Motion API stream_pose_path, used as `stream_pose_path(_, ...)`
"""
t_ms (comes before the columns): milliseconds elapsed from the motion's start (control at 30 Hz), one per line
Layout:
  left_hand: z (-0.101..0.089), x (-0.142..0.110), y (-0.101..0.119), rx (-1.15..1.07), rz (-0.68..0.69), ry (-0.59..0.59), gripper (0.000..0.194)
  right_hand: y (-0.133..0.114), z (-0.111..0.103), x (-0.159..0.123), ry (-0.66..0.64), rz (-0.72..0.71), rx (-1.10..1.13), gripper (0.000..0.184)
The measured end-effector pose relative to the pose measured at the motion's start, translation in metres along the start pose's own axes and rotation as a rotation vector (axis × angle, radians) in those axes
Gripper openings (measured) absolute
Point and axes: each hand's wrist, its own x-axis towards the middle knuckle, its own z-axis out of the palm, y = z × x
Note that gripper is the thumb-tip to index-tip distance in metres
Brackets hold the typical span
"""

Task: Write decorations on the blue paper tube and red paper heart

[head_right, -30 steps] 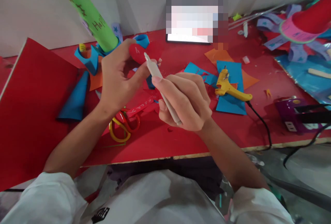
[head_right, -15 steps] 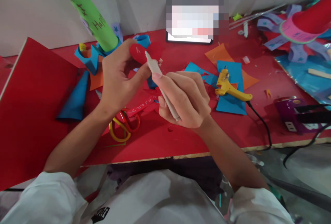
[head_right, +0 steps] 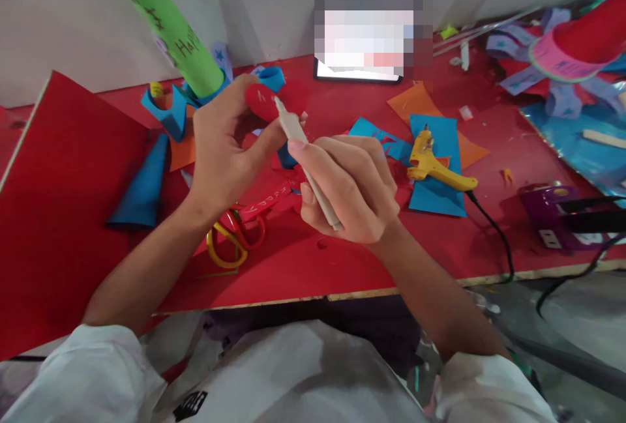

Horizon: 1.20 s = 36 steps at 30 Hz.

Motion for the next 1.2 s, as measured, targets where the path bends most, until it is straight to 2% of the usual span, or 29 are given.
stream_pose_path(133,-0.001,0.001,0.0,-0.008,0.045,-0.001,0.043,-0.001,-0.002,0.0,-0.032,0.029,-0.012,0.021)
stream_pose_path(200,-0.001,0.002,-0.002,-0.018,0.033,0.004,0.04,0.001,-0.001,0.0,-0.006,-0.002,-0.004,0.021)
stream_pose_path(233,-0.001,0.003,-0.004,-0.025,0.063,0.007,0.036,0.002,-0.001,-0.001,0.012,-0.025,0.007,0.022)
stream_pose_path(300,-0.001,0.005,-0.008,-0.032,0.229,0.021,0.03,0.005,0.001,-0.002,0.05,-0.059,0.028,0.025)
stream_pose_path(367,-0.001,0.005,-0.01,-0.019,0.31,0.033,0.03,0.006,0.001,-0.003,0.062,-0.064,0.034,0.026)
stream_pose_path(533,-0.001,0.002,-0.001,-0.009,0.102,0.034,0.038,0.002,-0.001,-0.003,-0.004,0.017,0.005,0.024)
stream_pose_path(633,-0.002,0.001,0.003,0.006,0.113,0.036,0.041,0.002,-0.002,-0.002,-0.001,-0.013,0.009,0.025)
stream_pose_path(833,-0.001,0.002,0.0,-0.029,0.214,0.044,0.028,0.0,-0.003,-0.002,-0.026,0.028,-0.015,0.023)
stream_pose_path(967,-0.002,0.001,-0.001,-0.067,0.145,0.029,0.023,-0.001,-0.003,-0.003,-0.035,0.032,0.0,0.023)
stream_pose_path(1100,-0.002,0.001,0.0,-0.055,0.149,0.026,0.022,0.002,0.0,-0.004,0.015,-0.023,0.026,0.026)
stream_pose_path(1200,-0.002,0.001,0.001,-0.056,0.142,0.029,0.025,0.001,0.0,-0.003,-0.006,-0.001,0.042,0.025)
